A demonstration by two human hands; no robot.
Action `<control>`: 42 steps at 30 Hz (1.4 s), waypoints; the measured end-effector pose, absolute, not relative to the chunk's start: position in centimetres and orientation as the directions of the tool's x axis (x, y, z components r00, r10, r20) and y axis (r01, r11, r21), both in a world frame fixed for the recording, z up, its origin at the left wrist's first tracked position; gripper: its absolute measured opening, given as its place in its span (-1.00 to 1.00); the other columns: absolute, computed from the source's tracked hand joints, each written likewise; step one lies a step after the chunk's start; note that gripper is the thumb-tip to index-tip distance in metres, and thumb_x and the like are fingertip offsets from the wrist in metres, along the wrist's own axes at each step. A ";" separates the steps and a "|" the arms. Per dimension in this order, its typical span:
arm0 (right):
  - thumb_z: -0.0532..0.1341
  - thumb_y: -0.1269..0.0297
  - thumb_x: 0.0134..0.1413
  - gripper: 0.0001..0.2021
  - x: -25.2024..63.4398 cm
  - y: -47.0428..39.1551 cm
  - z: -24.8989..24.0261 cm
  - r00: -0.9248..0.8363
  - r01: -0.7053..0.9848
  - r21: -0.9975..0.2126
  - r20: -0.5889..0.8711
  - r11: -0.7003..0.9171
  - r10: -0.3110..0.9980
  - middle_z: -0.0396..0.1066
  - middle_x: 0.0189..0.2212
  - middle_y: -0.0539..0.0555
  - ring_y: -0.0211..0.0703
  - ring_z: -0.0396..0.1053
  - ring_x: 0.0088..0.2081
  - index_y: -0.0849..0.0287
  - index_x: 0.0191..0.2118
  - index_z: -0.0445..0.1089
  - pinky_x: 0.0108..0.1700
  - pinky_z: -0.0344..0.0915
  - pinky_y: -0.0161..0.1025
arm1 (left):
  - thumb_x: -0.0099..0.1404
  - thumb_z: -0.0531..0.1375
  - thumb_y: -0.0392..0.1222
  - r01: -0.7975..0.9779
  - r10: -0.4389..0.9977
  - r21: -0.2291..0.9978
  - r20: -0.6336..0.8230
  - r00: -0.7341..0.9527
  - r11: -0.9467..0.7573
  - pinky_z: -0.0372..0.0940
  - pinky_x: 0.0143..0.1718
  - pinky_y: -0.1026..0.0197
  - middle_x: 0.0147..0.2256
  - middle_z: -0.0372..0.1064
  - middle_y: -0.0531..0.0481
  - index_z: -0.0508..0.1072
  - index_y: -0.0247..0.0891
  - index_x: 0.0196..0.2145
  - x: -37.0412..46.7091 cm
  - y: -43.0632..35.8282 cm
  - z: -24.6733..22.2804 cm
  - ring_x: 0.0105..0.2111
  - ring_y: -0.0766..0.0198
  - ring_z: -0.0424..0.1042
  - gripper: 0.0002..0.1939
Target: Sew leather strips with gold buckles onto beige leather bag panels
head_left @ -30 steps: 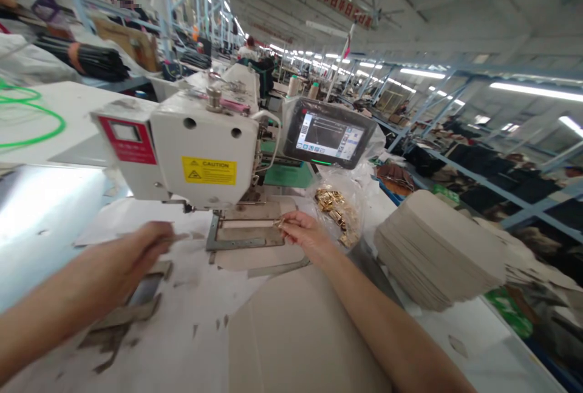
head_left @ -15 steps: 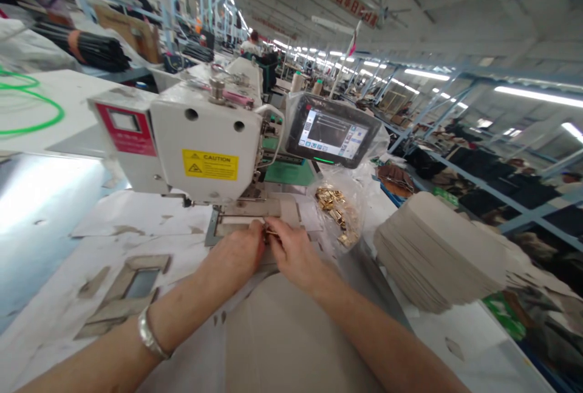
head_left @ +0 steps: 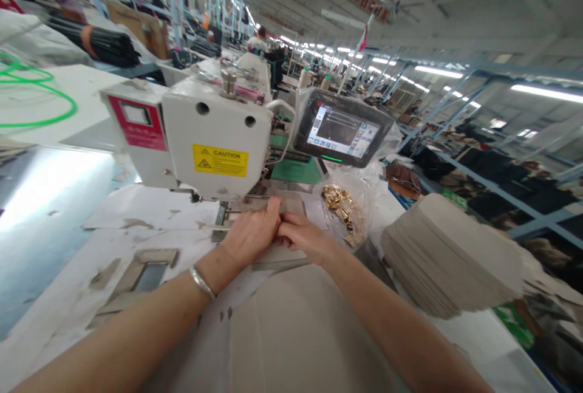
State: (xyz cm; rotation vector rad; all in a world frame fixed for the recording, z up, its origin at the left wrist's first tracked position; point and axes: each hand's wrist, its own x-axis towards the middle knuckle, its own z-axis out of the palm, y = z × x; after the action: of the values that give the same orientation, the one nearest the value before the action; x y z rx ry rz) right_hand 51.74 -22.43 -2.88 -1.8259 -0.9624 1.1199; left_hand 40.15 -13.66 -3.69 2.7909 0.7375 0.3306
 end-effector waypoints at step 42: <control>0.43 0.37 0.04 -0.64 58.2 -18.2 -2.3 0.433 0.431 -0.548 -0.571 -0.717 0.697 0.30 -0.76 -0.09 -0.45 0.07 -0.73 0.26 -0.63 0.31 -0.68 -0.02 -0.45 | 0.43 0.03 0.04 0.382 0.390 0.089 0.310 0.867 -0.920 0.07 0.26 -0.28 0.27 0.25 -0.34 0.31 -0.49 0.24 37.2 -13.5 -9.5 0.29 -0.25 0.18 -0.39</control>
State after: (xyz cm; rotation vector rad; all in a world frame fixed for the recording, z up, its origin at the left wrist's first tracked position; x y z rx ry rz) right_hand 58.17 -18.19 -2.35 -2.3706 -0.9686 1.1705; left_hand 37.21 -13.48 -9.49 3.0119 0.6226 0.5076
